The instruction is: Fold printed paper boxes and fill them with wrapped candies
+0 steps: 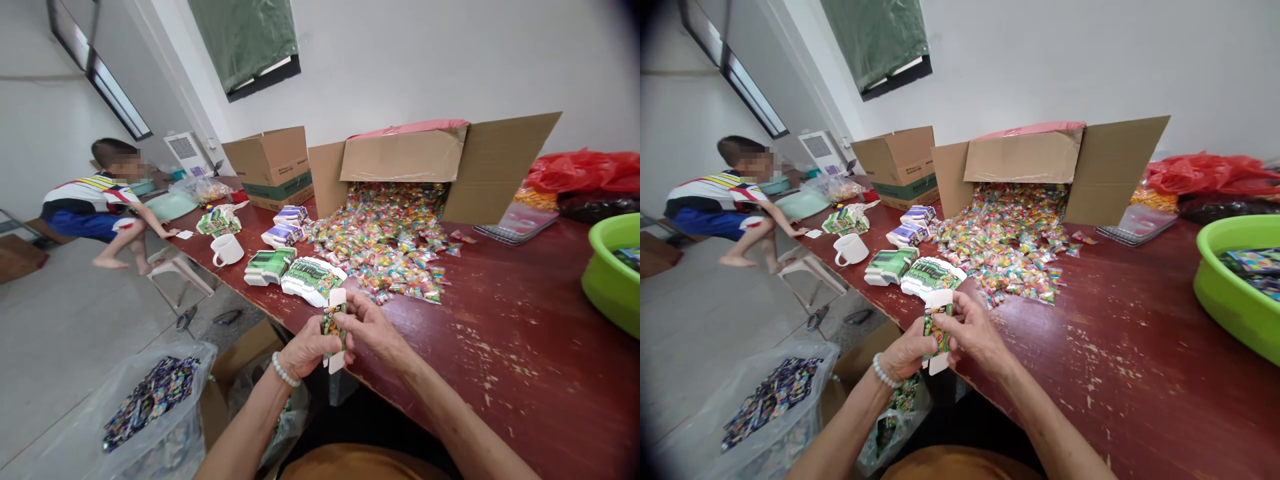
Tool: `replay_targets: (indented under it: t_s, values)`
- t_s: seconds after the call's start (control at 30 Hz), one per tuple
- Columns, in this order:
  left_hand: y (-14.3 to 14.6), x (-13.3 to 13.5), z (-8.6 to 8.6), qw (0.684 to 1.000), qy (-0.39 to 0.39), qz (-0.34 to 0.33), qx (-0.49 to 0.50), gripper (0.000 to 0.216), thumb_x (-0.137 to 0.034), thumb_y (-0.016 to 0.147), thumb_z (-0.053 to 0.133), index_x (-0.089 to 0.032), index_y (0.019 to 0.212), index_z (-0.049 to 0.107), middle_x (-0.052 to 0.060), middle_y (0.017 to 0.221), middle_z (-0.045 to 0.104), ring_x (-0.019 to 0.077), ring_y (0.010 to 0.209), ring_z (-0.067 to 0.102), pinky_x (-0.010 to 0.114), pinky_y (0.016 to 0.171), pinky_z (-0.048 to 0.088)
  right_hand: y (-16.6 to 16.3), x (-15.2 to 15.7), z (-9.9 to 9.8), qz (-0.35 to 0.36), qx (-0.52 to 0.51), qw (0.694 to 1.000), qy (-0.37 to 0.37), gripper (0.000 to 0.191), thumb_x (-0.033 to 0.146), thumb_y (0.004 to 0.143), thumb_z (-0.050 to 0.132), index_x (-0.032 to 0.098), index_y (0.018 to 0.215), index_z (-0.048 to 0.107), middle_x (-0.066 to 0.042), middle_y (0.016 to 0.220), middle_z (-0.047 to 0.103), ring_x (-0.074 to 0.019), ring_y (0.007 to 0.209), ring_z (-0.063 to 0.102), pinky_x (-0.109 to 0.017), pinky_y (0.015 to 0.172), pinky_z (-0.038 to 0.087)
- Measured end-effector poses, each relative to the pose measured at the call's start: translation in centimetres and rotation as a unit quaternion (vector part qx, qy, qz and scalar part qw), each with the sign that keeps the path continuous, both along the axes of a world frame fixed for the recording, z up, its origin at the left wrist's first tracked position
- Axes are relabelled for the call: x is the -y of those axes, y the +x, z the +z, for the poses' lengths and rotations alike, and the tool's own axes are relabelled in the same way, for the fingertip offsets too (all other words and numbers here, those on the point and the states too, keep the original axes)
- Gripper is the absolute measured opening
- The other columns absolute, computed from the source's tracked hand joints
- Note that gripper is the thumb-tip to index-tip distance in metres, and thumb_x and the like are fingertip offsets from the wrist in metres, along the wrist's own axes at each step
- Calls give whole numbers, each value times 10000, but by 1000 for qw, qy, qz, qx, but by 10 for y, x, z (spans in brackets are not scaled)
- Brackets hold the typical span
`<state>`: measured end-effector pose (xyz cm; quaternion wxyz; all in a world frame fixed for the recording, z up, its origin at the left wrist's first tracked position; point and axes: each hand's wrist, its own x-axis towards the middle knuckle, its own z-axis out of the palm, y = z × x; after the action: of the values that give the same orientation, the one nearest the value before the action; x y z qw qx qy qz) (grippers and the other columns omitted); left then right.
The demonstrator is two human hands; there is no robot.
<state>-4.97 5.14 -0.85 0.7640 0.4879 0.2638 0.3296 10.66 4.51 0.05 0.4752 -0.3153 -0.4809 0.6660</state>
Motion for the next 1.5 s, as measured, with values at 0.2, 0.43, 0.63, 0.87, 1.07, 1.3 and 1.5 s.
replay_targets:
  t_s: [0.2,0.43,0.63,0.87,1.07,1.3,1.5]
  values:
    - [2,5,20,988,68,61,-121,472,-252,553,881,-108,972,720,45,859,688,164,770,612,243,695,483,-10,-1,2,-48,38,995,76,428,239,655,785,185,1020,569,-8,929,642,-161,864,606,-271,754,493]
    - [7,5,25,985,82,83,-124,439,-227,537,881,-91,919,713,38,824,691,163,759,607,254,703,487,-15,-1,12,-83,79,990,88,343,183,665,698,180,971,544,6,839,628,-150,758,593,-252,654,470]
    - [7,6,28,991,49,77,-99,424,-263,535,894,-107,884,711,41,834,700,169,768,619,266,735,478,-16,-3,8,-75,71,989,103,459,251,725,698,193,1137,504,-25,952,632,-169,839,614,-282,716,495]
    - [-2,12,19,990,-60,127,-22,522,-502,599,842,-146,950,692,67,882,705,197,826,642,302,770,473,2,3,10,-257,315,852,331,235,222,788,666,230,1005,577,-87,1130,550,-263,1094,516,-433,946,427]
    - [-14,15,6,985,-17,141,-92,623,-610,604,787,-136,990,666,55,854,689,157,755,627,256,672,471,9,6,5,-167,380,828,377,301,121,780,586,235,1055,538,-78,1107,543,-245,1017,543,-373,820,467]
    - [-20,15,-5,992,-9,39,-120,720,-739,637,667,-127,1014,635,23,651,634,103,482,532,219,493,360,8,12,5,-133,389,843,346,131,106,763,545,206,848,534,-38,896,570,-184,798,579,-299,699,458]
    - [-26,11,-6,992,14,25,-121,586,-618,677,730,-141,1013,675,64,846,679,150,746,612,300,808,410,20,15,13,-99,334,886,306,148,53,668,520,198,697,508,-9,762,628,-151,711,599,-233,626,433]
